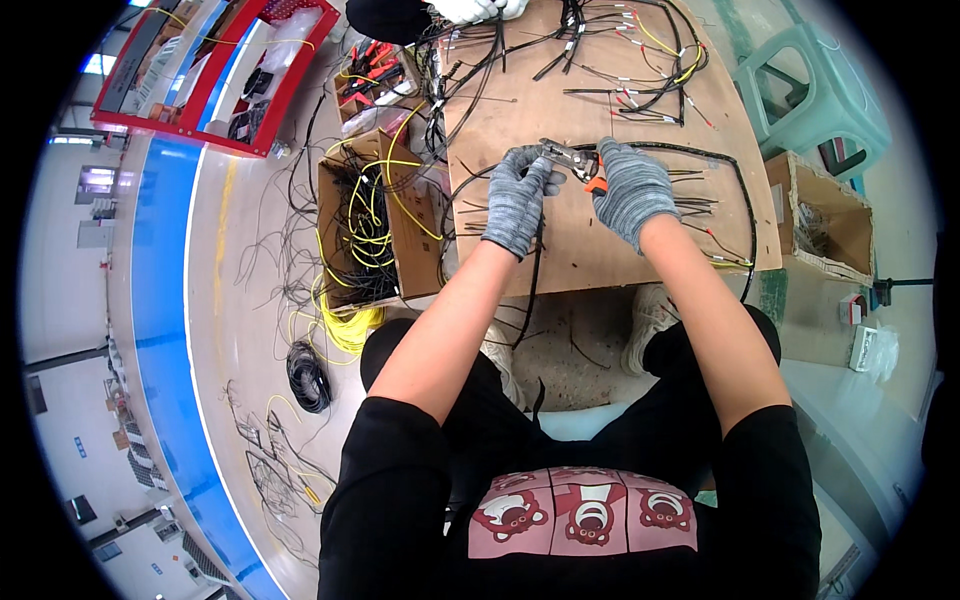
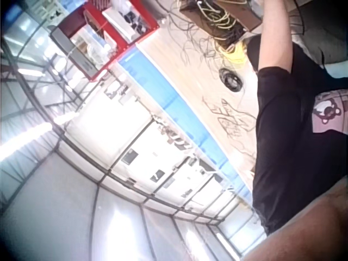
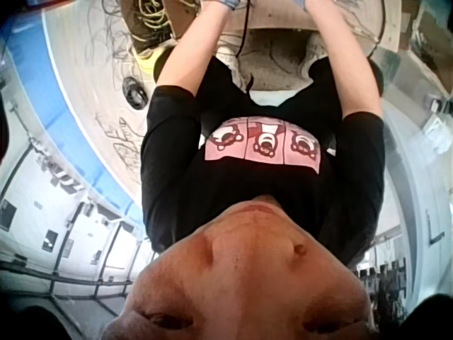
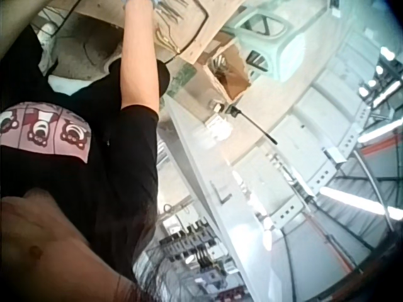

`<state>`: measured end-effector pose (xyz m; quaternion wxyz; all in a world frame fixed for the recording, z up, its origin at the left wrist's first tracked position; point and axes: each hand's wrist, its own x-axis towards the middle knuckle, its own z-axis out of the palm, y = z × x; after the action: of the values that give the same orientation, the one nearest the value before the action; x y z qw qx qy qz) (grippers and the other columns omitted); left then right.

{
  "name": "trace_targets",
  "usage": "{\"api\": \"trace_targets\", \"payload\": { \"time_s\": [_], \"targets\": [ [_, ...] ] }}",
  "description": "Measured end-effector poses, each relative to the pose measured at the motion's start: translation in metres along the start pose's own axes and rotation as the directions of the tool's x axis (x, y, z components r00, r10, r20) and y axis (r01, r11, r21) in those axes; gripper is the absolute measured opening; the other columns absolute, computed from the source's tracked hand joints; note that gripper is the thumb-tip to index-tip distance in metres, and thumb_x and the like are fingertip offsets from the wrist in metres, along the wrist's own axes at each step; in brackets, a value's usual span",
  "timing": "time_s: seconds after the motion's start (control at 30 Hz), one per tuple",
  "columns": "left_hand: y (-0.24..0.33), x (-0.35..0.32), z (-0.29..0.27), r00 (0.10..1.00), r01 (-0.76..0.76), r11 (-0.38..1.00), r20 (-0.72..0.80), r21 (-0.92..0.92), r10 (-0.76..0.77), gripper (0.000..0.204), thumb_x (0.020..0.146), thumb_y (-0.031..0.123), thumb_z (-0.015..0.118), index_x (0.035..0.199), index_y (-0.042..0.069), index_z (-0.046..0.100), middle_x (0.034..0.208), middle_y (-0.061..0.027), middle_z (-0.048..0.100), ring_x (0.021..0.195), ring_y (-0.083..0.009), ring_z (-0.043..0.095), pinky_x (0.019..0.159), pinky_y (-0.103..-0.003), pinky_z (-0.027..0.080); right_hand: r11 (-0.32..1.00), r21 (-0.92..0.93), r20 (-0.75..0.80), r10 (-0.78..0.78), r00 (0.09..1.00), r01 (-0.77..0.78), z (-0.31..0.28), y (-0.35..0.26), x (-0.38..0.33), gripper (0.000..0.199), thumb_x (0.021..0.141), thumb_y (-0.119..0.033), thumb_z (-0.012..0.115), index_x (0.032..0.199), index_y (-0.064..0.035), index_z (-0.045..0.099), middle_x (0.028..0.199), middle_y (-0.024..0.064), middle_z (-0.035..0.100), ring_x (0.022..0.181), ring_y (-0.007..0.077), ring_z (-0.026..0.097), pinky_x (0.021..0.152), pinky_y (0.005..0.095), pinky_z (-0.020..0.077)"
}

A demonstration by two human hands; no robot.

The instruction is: The person sits on the floor and uses wire strippers to remove insulation from multiple black wires laid out on a wooden board. The person repeatedly picks up wires, strips them, and places them back on the board. A coworker is visible working on similar wires across the table.

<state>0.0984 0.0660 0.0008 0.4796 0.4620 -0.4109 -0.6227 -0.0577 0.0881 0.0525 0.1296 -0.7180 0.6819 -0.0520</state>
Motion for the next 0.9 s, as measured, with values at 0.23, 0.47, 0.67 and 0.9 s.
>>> {"api": "trace_targets", "payload": {
  "time_s": [0.23, 0.47, 0.67, 0.9],
  "targets": [
    [0.0002, 0.0035, -0.002, 0.999, 0.035, 0.997, -0.01, 0.074, -0.034, 0.011, 0.084, 0.008, 0.053, 0.091, -0.001, 0.055, 0.071, -0.0055, 0.059, 0.057, -0.01, 0.054, 0.051, -0.021, 0.044, 0.999, -0.037, -0.051, -0.034, 0.998, 0.032, 0.0021, -0.0001, 0.0003, 0.032, 0.064, -0.012, 0.063, 0.091, -0.0034, 0.049, 0.084, 0.0148, 0.058, 0.082, 0.0302, 0.057, 0.071, 0.0386, 0.0452],
    [0.0035, 0.0027, -0.0013, 1.0, 0.029, 0.989, -0.006, 0.142, -0.028, 0.01, 0.084, 0.008, 0.054, 0.088, 0.0, 0.056, 0.066, -0.003, 0.057, 0.053, -0.0079, 0.052, 0.048, -0.02, 0.043, 0.998, -0.056, -0.048, -0.044, 0.998, 0.042, 0.0019, -0.001, -0.0004, 0.032, 0.064, -0.012, 0.063, 0.09, -0.0033, 0.048, 0.08, 0.0136, 0.058, 0.077, 0.0305, 0.058, 0.068, 0.0387, 0.0457],
    [0.0079, 0.0019, -0.0001, 1.0, 0.024, 0.969, -0.002, 0.244, -0.024, 0.01, 0.084, 0.01, 0.054, 0.085, 0.001, 0.057, 0.064, -0.0019, 0.056, 0.051, -0.0069, 0.049, 0.048, -0.02, 0.042, 0.998, -0.022, -0.046, -0.059, 0.997, 0.058, 0.0078, 0.0045, 0.0013, 0.032, 0.065, -0.014, 0.063, 0.092, -0.0033, 0.047, 0.078, 0.0149, 0.058, 0.076, 0.0308, 0.058, 0.067, 0.0385, 0.0456],
    [0.0074, 0.0039, -0.0022, 1.0, 0.012, 0.955, 0.02, 0.296, -0.018, 0.012, 0.084, 0.01, 0.052, 0.088, 0.001, 0.058, 0.064, 0.0001, 0.054, 0.052, -0.0059, 0.047, 0.049, -0.02, 0.041, 1.0, -0.005, 0.058, 0.007, 0.998, -0.007, 0.0048, 0.0024, 0.0009, 0.03, 0.069, -0.015, 0.061, 0.094, -0.0043, 0.046, 0.074, 0.0145, 0.059, 0.072, 0.0323, 0.059, 0.065, 0.0403, 0.0455]
  ]
}}
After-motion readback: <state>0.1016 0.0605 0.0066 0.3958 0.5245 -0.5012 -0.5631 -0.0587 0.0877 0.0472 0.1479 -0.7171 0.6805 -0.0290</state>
